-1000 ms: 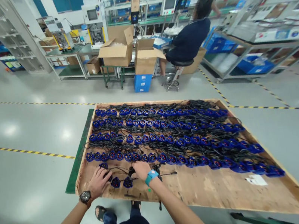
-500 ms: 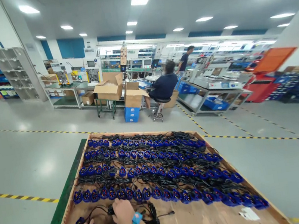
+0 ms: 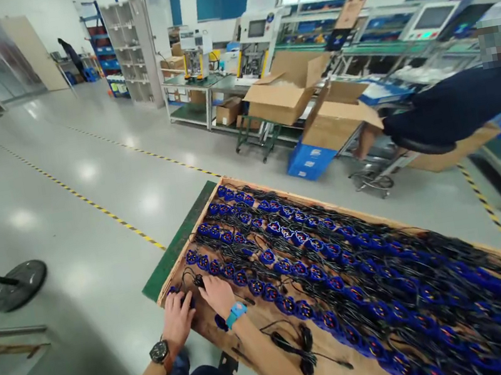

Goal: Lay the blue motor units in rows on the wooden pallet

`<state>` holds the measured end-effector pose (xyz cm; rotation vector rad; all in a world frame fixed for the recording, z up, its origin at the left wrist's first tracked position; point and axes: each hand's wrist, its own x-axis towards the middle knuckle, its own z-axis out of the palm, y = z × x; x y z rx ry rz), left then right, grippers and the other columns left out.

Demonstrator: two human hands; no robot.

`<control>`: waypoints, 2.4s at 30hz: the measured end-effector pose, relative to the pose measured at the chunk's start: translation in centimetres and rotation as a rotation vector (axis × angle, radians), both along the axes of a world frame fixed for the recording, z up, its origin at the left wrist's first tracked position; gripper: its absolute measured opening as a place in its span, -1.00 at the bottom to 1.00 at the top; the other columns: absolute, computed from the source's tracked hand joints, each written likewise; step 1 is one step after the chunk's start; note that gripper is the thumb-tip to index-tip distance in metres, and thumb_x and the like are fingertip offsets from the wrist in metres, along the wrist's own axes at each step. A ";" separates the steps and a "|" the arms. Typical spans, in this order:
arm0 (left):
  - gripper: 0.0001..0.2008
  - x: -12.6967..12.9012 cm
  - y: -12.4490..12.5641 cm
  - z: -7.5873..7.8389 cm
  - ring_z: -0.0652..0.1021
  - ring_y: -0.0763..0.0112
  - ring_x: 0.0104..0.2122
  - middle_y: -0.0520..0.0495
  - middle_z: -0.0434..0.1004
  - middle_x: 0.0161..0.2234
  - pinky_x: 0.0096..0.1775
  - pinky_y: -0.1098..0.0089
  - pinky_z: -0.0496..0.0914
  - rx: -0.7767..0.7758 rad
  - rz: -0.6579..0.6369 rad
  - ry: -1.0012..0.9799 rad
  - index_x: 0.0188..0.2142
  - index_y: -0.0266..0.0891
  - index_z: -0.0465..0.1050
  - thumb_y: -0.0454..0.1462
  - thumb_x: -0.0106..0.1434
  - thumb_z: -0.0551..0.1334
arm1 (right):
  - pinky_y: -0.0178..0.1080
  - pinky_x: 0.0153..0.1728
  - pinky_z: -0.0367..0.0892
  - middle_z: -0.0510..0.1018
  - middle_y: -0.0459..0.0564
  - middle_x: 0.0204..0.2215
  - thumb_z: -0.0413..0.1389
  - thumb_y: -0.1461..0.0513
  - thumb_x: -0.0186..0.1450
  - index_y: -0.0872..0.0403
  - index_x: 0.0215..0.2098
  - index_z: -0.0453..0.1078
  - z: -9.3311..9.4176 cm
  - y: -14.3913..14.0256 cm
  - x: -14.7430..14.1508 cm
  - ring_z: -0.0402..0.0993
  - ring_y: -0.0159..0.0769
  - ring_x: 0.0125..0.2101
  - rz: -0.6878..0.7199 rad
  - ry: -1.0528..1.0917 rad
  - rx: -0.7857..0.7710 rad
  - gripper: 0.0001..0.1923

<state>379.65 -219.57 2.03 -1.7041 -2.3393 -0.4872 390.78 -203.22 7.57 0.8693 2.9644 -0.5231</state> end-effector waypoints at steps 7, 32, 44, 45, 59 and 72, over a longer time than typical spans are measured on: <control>-0.60 0.4 0.6 -0.7 0.34 0.02 0.12 -0.26 0.37 0.07 0.15 -0.09 0.34 0.062 0.069 -0.033 0.16 -0.25 0.39 -0.32 0.34 0.13 | -0.24 -0.19 0.42 0.55 0.12 -0.14 -0.03 0.17 0.47 0.12 0.05 0.33 -0.9 0.2 -4.7 0.51 -0.18 -0.11 0.009 0.002 0.023 -0.73; -0.43 -0.6 3.7 -0.2 0.09 -0.13 0.36 -0.35 0.12 0.36 0.28 -0.23 0.02 -0.043 0.075 0.044 0.32 -0.38 0.19 -0.21 0.37 0.08 | -0.11 0.01 0.42 0.46 0.20 0.05 -0.10 0.42 0.37 0.15 0.22 0.30 -2.3 0.9 -4.9 0.39 -0.12 0.04 -0.074 0.123 0.042 -0.53; -0.35 0.5 2.8 3.2 -0.02 -0.07 0.40 -0.36 0.03 0.39 0.32 -0.20 -0.10 -0.056 -0.212 -0.051 0.39 -0.36 0.02 -0.16 0.38 0.07 | -0.08 0.16 0.31 0.53 0.17 0.00 -0.18 0.17 0.47 0.15 0.11 0.44 1.4 -0.2 17.0 0.40 -0.14 0.05 -0.724 0.415 0.077 -0.54; -0.35 1.2 3.0 3.5 -0.01 -0.03 0.40 -0.34 0.05 0.38 0.32 -0.16 -0.07 -0.074 -0.345 -0.061 0.39 -0.34 0.01 -0.17 0.38 0.07 | -0.07 0.15 0.32 0.53 0.19 -0.01 -0.17 0.19 0.45 0.18 0.09 0.45 1.1 -0.6 19.1 0.41 -0.12 0.03 -0.780 0.403 0.094 -0.55; -0.42 5.3 7.2 2.4 0.45 0.11 0.04 -0.29 0.43 0.08 0.06 0.13 0.35 -0.379 -0.611 -0.117 0.36 -0.28 0.05 -0.31 0.36 0.01 | -0.01 0.12 0.20 0.52 0.14 -0.09 -0.06 0.36 0.34 0.10 0.04 0.44 -1.1 -5.3 21.9 0.25 -0.01 0.10 -0.606 -0.043 0.004 -0.63; -0.60 11.1 7.3 2.7 0.21 -0.08 0.26 -0.32 0.33 0.16 0.19 -0.16 0.12 -0.266 -0.573 -0.149 0.04 -0.24 0.41 -0.09 0.29 0.22 | -0.07 -0.17 0.38 0.44 0.32 0.07 -0.19 0.21 0.45 0.20 0.24 0.28 -0.5 -4.6 21.6 0.44 0.06 -0.03 -0.912 -0.240 0.104 -0.51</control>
